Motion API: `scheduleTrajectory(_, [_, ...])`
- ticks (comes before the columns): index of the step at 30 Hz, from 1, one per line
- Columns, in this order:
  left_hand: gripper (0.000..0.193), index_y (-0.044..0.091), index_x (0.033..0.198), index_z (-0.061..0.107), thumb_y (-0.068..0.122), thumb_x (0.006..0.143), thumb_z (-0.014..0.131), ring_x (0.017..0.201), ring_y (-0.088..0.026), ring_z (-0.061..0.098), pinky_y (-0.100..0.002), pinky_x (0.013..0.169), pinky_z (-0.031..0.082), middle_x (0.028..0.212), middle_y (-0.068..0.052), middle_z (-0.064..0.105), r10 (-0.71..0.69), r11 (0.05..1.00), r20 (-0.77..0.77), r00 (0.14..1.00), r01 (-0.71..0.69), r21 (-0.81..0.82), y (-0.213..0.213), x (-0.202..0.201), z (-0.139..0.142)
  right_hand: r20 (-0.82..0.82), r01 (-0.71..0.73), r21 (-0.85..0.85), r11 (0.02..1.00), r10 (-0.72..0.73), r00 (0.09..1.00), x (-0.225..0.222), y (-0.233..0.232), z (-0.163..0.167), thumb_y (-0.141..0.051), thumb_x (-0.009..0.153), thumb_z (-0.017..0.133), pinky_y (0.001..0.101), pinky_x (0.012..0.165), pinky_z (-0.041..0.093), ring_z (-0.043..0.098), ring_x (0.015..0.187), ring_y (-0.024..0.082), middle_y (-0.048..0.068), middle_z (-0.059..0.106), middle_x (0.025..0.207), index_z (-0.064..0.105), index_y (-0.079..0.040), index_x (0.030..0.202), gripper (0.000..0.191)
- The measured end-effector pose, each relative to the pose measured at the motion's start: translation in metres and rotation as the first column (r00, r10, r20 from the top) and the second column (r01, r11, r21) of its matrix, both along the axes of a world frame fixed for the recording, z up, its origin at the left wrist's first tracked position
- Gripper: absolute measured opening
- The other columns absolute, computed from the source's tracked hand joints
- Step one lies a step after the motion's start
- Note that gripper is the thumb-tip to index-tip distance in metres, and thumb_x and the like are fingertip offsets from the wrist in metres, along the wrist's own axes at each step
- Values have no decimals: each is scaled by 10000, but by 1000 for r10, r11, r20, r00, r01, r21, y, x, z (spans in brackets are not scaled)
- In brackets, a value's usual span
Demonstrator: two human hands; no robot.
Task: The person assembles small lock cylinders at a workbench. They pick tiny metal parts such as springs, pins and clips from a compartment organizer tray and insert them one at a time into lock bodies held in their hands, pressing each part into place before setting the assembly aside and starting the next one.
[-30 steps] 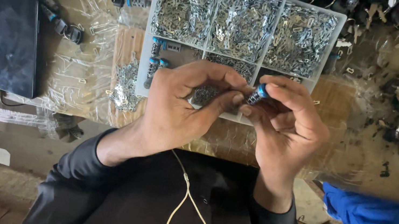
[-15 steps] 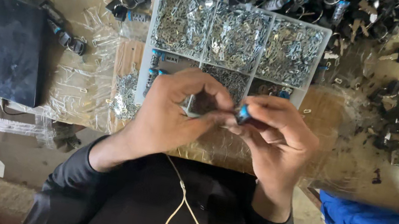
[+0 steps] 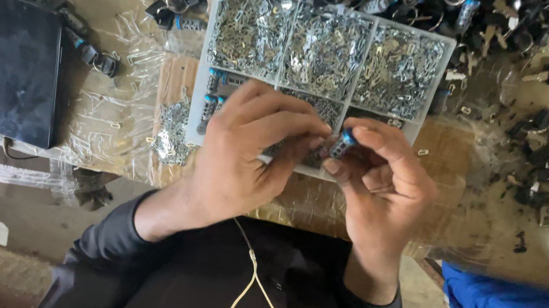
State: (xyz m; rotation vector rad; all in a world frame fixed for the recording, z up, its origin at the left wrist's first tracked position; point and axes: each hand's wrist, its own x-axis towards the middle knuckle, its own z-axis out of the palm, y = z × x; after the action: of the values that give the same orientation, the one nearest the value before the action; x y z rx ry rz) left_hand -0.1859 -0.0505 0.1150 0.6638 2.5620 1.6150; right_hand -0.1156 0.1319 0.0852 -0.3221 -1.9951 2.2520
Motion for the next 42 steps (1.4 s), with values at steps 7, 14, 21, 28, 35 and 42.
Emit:
scheduleTrajectory(7, [150,36,1053,720,20,926,798,879,-160,771,-269,792,612,983,-68,786,24,943,401,916,-154,295,10,3,-7,-39,15,115,993,-10,999,-5,-6,2,239,882,748,214,846,622,715,1003,132,137,683,1245,674,7,1185,388])
scheduleTrajectory(14, [154,39,1040,734,-4,911,805,915,-189,763,-292,821,593,987,-78,766,48,979,157,987,-77,189,8,3,-6,-45,8,154,988,-1,999,-2,-6,-3,253,894,724,246,872,645,725,1036,171,146,668,1241,673,8,1145,354])
scheduleTrajectory(21, [196,60,1020,722,14,860,824,826,-218,740,-315,739,578,945,-76,741,20,982,204,979,-58,178,6,-1,-17,-71,-18,118,993,26,997,-4,-7,-9,250,888,700,284,959,633,714,1101,185,123,657,1246,682,7,1223,415])
scheduleTrajectory(28, [145,57,1070,721,65,926,714,865,-284,712,-358,742,563,990,-123,723,74,987,41,996,-79,143,-5,23,-8,-97,55,-205,977,-76,992,6,-13,-16,178,903,713,302,879,623,675,1047,147,125,687,1273,648,13,1311,445])
scheduleTrajectory(35, [160,45,1057,716,92,904,714,876,-340,713,-404,747,562,962,-148,719,106,980,-70,992,-92,177,-15,67,-1,-216,-6,-195,981,-36,976,38,-24,-20,162,880,726,269,910,588,664,1035,134,99,691,1245,657,33,1281,426])
scheduleTrajectory(42, [148,36,1038,705,103,907,711,918,-371,703,-430,792,554,960,-154,727,83,983,-210,974,-46,177,-15,90,-29,-299,-38,-99,994,7,954,59,-21,-40,143,873,748,270,946,586,679,1053,137,80,704,1171,664,33,1271,422])
